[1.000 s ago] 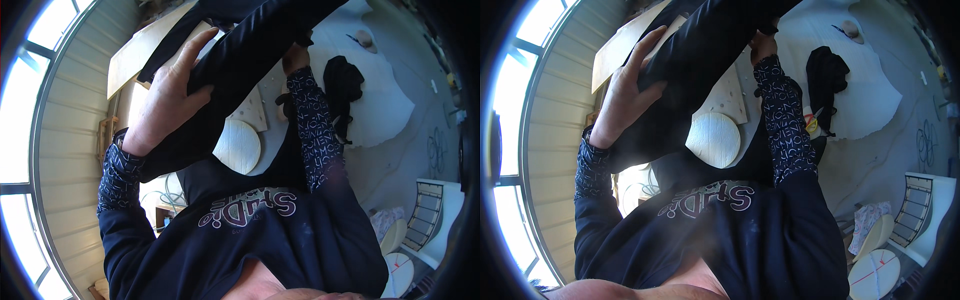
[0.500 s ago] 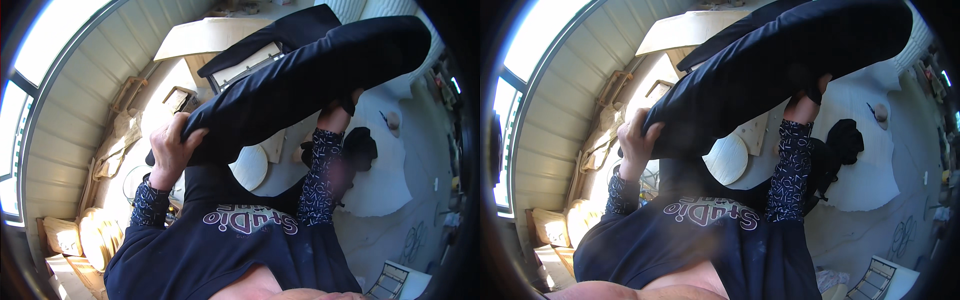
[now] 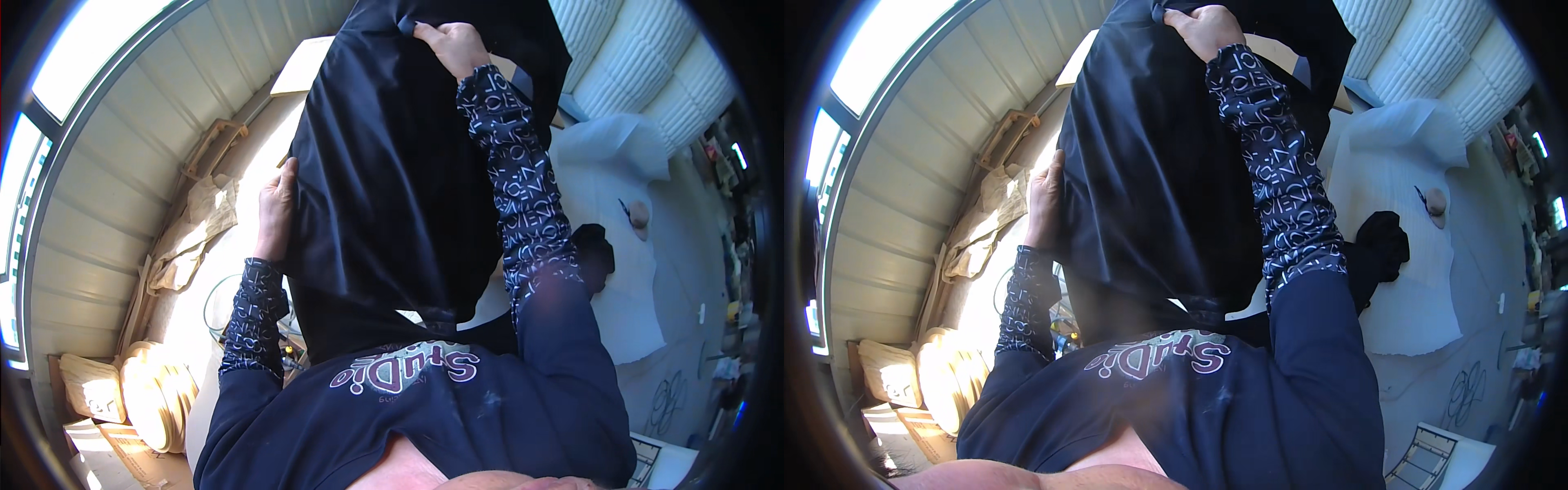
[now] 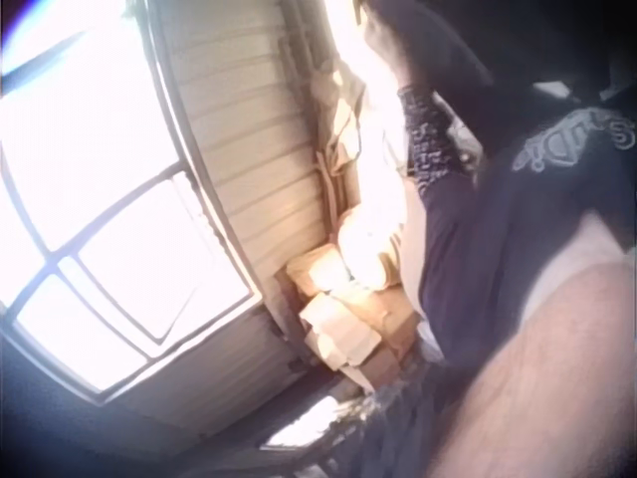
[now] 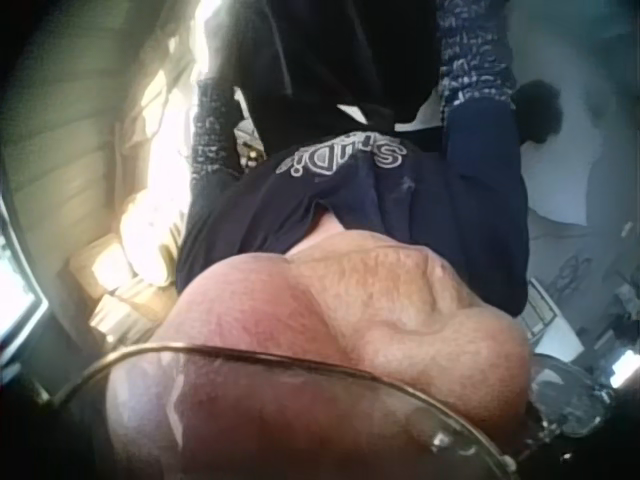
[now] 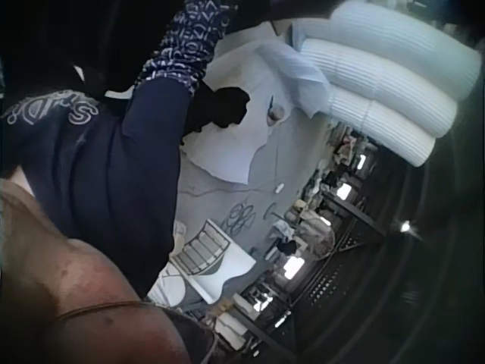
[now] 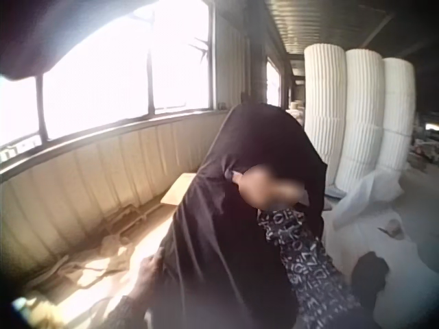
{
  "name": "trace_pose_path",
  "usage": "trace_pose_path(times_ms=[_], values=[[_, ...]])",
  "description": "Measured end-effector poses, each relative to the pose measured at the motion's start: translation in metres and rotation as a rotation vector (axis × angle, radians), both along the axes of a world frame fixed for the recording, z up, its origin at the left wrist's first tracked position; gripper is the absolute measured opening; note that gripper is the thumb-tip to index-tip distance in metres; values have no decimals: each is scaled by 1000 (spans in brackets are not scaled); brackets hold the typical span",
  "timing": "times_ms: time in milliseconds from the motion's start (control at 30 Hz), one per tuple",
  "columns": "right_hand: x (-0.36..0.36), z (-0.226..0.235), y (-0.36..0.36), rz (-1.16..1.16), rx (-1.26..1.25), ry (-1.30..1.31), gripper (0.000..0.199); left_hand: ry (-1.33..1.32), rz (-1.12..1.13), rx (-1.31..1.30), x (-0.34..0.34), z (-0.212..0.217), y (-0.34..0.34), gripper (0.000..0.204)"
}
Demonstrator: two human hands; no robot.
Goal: Attaching fabric cover to a chair frame using a pneumatic staple gun.
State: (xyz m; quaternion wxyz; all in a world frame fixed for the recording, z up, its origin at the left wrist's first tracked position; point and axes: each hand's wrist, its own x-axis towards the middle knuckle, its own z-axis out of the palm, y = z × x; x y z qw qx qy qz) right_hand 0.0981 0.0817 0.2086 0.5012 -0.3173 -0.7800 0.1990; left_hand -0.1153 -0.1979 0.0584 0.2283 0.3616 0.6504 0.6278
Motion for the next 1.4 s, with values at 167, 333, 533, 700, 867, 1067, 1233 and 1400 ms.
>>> trace_pose_path(times_ms=[167,333,533,700,867,1067,1233,1400], values=[[-75,25,-5,-124,-4,-502,55,-139,-54,-94,-9,23,-3,50],[-79,-4,-13,-13,264,-489,51,-167,-96,-152,-20,-10,12,51],[70,-31,-20,-12,335,-173,43,63,-54,-173,-64,-58,-2,56],[301,-150,49,-386,-460,-431,80,-495,86,-500,7,-28,-5,63],[318,-236,13,-265,-932,-185,89,-553,-45,-456,9,-103,19,63],[254,-308,36,-96,-868,-132,92,-749,-28,-353,-95,-312,24,41],[270,-354,30,-364,-805,-178,101,488,-86,-774,-74,-347,61,50],[230,-362,22,-426,-849,-168,104,374,-24,-834,-84,-358,68,40]])
